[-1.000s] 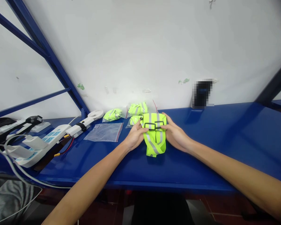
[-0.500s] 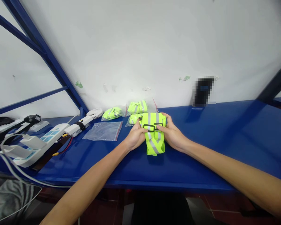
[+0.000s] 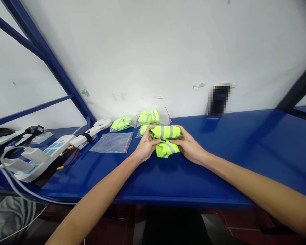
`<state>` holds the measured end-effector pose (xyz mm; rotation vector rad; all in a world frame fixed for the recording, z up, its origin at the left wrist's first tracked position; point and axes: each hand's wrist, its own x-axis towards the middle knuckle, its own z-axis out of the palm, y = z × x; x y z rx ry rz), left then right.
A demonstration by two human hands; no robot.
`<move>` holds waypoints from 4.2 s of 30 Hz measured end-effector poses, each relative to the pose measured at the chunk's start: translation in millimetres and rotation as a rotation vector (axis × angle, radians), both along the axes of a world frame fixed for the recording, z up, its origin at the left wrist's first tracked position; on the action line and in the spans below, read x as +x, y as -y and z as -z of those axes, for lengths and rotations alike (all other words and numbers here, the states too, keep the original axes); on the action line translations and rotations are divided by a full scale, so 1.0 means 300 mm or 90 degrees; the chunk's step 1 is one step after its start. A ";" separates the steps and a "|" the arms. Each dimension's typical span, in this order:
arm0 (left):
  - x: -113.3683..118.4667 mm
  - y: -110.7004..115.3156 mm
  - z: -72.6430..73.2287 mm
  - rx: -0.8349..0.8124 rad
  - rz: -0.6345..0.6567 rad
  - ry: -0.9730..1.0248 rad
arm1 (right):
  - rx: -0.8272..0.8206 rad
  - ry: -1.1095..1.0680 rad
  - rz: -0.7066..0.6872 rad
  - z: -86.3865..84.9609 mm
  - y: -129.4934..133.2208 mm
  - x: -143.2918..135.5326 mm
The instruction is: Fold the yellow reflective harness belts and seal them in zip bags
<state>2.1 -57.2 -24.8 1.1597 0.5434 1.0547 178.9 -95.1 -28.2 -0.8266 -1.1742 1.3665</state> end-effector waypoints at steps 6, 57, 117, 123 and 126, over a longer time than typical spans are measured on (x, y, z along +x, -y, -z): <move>-0.005 -0.019 0.005 -0.012 -0.058 0.022 | -0.041 -0.094 -0.052 -0.028 -0.003 0.012; 0.004 -0.013 0.032 0.216 0.008 -0.248 | -0.025 -0.156 0.088 -0.055 -0.019 0.030; -0.515 -0.172 -0.104 0.569 -0.052 -0.901 | 0.115 0.127 0.181 0.027 -0.027 0.018; -0.525 -0.214 -0.102 0.466 0.005 -0.980 | 0.101 0.142 0.171 0.018 -0.020 0.013; -0.524 -0.224 -0.104 0.445 0.018 -0.996 | 0.101 0.141 0.167 0.020 -0.020 0.014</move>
